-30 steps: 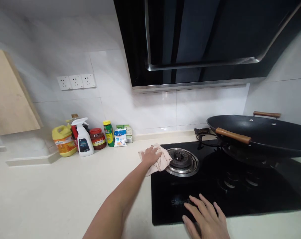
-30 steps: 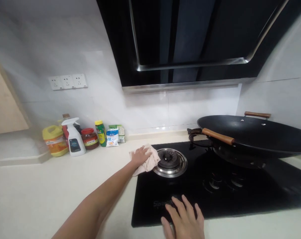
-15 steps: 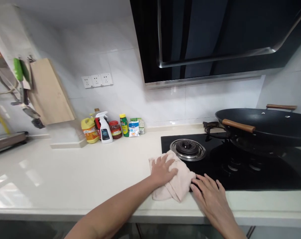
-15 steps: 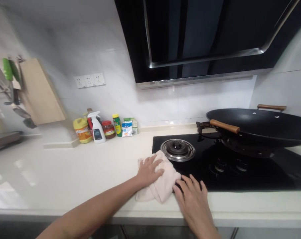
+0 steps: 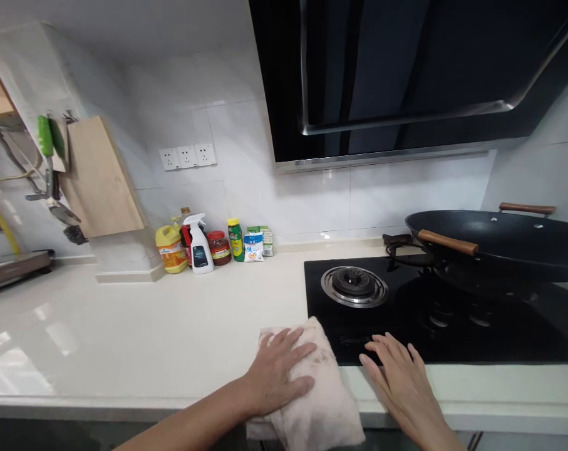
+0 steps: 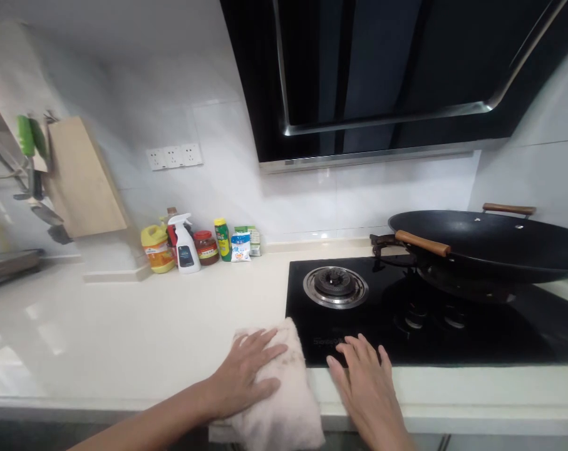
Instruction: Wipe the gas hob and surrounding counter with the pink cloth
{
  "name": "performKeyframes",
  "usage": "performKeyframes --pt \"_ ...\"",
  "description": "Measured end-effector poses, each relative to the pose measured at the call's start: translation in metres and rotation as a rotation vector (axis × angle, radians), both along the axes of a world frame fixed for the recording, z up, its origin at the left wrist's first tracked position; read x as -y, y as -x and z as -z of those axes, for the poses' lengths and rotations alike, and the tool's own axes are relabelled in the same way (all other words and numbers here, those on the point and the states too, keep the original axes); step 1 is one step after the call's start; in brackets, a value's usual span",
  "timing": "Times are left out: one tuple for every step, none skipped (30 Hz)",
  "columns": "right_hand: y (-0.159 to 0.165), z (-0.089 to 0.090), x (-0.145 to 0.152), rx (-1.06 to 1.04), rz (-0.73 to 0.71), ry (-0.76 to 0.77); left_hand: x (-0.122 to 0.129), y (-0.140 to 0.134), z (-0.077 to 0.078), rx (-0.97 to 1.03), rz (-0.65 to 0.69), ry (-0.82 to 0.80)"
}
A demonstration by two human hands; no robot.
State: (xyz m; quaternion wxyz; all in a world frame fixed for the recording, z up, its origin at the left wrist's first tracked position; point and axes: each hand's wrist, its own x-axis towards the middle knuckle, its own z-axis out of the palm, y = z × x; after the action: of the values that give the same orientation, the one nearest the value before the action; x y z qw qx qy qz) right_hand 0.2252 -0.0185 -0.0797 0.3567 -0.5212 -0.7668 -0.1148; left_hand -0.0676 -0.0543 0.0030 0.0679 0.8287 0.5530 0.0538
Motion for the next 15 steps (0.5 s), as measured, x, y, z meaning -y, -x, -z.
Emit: performKeyframes --pt "-0.001 0.001 0.0 -0.001 -0.006 -0.005 -0.002 0.008 0.0 -0.017 -0.026 -0.01" --pt "-0.002 0.002 -0.002 -0.001 -0.011 -0.012 -0.005 0.016 0.0 -0.035 -0.058 -0.022" --pt "-0.003 0.005 -0.003 0.0 -0.014 -0.018 -0.009 0.025 0.001 -0.05 -0.096 -0.041" --pt "-0.004 0.008 -0.006 0.006 -0.018 -0.028 -0.013 0.035 0.002 -0.065 -0.14 -0.063" --pt "-0.005 0.011 -0.008 0.015 -0.023 -0.042 -0.017 0.046 0.003 -0.079 -0.192 -0.086" --pt "-0.006 0.014 -0.011 0.026 -0.029 -0.059 -0.023 0.058 0.004 -0.095 -0.252 -0.107" --pt "-0.007 0.016 -0.012 0.039 -0.034 -0.072 -0.029 0.069 0.006 -0.112 -0.319 -0.127" --pt "-0.007 0.018 -0.013 0.054 -0.039 -0.082 -0.037 0.081 0.007 -0.132 -0.389 -0.142" --pt "-0.006 0.019 -0.013 0.065 -0.037 -0.086 -0.046 0.092 0.007 -0.15 -0.457 -0.148" --pt "-0.006 0.019 -0.012 0.072 -0.024 -0.082 -0.056 0.102 0.007 -0.163 -0.518 -0.147" --pt "-0.005 0.018 -0.011 0.076 -0.008 -0.07 -0.067 0.111 0.007 -0.171 -0.567 -0.139" --pt "-0.006 0.018 -0.01 0.083 0.001 -0.054 -0.079 0.118 0.007 -0.174 -0.601 -0.125" --pt "-0.007 0.018 -0.01 0.096 -0.005 -0.036 -0.092 0.123 0.006 -0.174 -0.623 -0.112" --pt "-0.009 0.019 -0.011 0.115 -0.024 -0.017 -0.105 0.126 0.005 -0.173 -0.635 -0.104" --pt "-0.012 0.021 -0.013 0.131 -0.045 -0.008 -0.12 0.128 0.004 -0.173 -0.642 -0.101"
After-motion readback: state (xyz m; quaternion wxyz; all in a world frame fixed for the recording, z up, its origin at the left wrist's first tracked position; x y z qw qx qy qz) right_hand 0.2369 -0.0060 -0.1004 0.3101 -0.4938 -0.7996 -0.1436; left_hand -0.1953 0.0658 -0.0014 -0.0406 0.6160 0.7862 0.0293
